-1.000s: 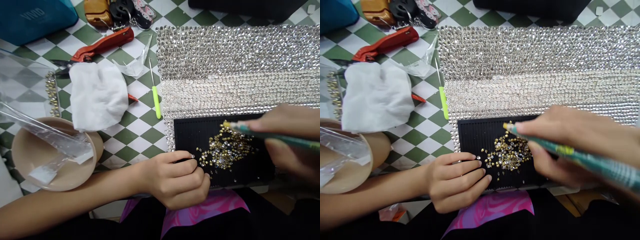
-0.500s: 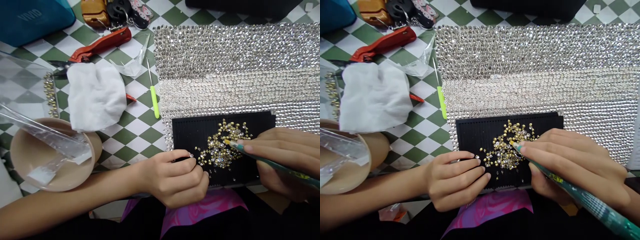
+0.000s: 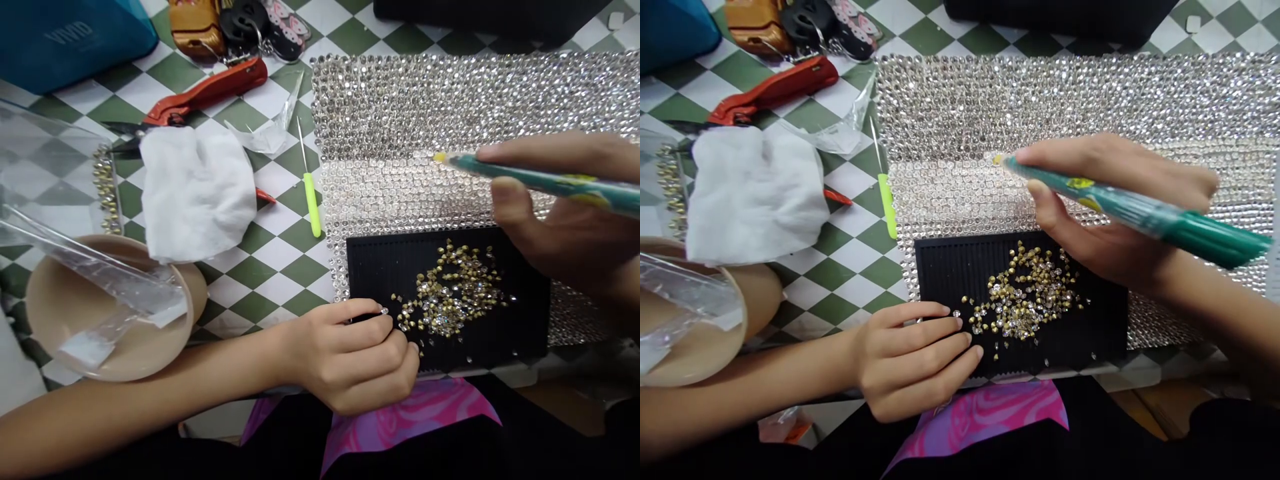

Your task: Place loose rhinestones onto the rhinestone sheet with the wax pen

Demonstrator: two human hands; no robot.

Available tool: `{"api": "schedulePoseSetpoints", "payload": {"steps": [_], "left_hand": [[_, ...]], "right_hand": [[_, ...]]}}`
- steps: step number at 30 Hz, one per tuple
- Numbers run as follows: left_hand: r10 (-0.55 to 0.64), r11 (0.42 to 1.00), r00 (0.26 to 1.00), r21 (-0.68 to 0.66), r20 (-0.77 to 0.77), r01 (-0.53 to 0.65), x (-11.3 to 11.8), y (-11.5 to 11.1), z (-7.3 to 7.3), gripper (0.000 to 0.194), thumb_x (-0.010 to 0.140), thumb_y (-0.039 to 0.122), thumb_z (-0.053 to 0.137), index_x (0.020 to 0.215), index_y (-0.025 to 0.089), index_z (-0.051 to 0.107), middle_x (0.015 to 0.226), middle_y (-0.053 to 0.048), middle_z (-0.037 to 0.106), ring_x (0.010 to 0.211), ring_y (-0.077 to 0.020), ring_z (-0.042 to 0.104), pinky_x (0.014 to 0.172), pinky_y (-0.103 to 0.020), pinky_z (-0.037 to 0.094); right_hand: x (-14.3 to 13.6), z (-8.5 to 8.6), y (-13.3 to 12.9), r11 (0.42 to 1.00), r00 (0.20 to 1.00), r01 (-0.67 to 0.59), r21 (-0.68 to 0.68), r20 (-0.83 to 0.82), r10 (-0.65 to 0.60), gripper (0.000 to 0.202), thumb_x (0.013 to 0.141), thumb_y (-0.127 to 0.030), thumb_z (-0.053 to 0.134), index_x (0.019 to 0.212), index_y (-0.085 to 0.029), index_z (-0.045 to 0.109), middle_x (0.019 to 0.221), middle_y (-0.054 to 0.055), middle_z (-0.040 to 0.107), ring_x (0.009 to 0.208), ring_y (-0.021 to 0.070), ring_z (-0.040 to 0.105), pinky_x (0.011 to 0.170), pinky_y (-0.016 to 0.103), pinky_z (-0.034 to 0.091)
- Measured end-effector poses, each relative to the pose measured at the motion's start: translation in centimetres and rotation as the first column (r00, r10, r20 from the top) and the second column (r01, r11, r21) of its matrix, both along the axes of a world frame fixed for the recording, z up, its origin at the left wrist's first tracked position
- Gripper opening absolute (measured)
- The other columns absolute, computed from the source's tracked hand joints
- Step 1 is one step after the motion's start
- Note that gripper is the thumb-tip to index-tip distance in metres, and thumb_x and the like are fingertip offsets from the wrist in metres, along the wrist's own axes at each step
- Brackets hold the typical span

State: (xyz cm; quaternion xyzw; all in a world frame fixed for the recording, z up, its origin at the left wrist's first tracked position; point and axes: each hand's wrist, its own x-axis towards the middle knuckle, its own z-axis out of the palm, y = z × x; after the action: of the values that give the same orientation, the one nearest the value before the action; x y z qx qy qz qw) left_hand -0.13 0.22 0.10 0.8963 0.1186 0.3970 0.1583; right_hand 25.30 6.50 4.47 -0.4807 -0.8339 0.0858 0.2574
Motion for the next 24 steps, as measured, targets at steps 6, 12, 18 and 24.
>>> {"api": "schedulePoseSetpoints", "payload": {"steps": [6, 12, 18, 24], "left_hand": [[0.007, 1.000, 1.000, 0.001, 0.016, -0.007, 0.0, 0.0, -0.1, 0.030, 0.094, 0.010, 0.050, 0.078, 0.018, 0.074, 0.077, 0.002, 0.069, 0.070, -0.0119, 0.062, 0.068, -0.025, 0.055], [0.005, 1.000, 1.000, 0.008, 0.015, -0.006, 0.1, 0.0, -0.1, 0.029, 0.094, 0.010, 0.050, 0.079, 0.018, 0.074, 0.077, 0.002, 0.069, 0.070, -0.0117, 0.062, 0.068, -0.025, 0.055], [0.010, 1.000, 1.000, -0.009, 0.019, -0.009, 0.1, -0.1, 0.0, 0.030, 0.095, 0.009, 0.050, 0.078, 0.017, 0.073, 0.077, 0.002, 0.069, 0.070, -0.0119, 0.062, 0.067, -0.025, 0.055], [0.001, 1.000, 1.000, -0.002, 0.018, -0.001, 0.2, 0.1, 0.0, 0.031, 0.095, 0.009, 0.050, 0.078, 0.017, 0.074, 0.076, 0.002, 0.070, 0.070, -0.0118, 0.063, 0.067, -0.025, 0.055]], "right_hand": [[-0.8, -0.8, 0.9, 0.984, 0.992, -0.126, 0.128, 0.014, 0.125, 0.029, 0.084, -0.009, 0.066, 0.111, -0.017, 0.069, 0.107, 0.002, 0.072, 0.101, 0.0097, 0.069, 0.092, 0.019, 0.056], [-1.3, -0.6, 1.1, 0.985, 0.992, -0.114, 0.130, 0.076, 0.105, 0.020, 0.088, -0.013, 0.064, 0.107, -0.014, 0.070, 0.102, 0.004, 0.073, 0.095, 0.0090, 0.071, 0.089, 0.017, 0.057], [-0.2, -0.1, -0.1, 0.990, 0.995, -0.096, 0.105, 0.037, 0.093, 0.039, 0.083, -0.007, 0.066, 0.119, -0.020, 0.067, 0.112, 0.000, 0.071, 0.102, 0.0086, 0.068, 0.096, 0.018, 0.054], [2.0, 3.1, -5.5, 0.941, 0.997, -0.011, -0.340, 0.066, 0.035, 0.041, 0.090, -0.029, 0.062, 0.129, -0.041, 0.062, 0.107, -0.003, 0.071, 0.096, 0.0125, 0.068, 0.075, 0.028, 0.056]]}}
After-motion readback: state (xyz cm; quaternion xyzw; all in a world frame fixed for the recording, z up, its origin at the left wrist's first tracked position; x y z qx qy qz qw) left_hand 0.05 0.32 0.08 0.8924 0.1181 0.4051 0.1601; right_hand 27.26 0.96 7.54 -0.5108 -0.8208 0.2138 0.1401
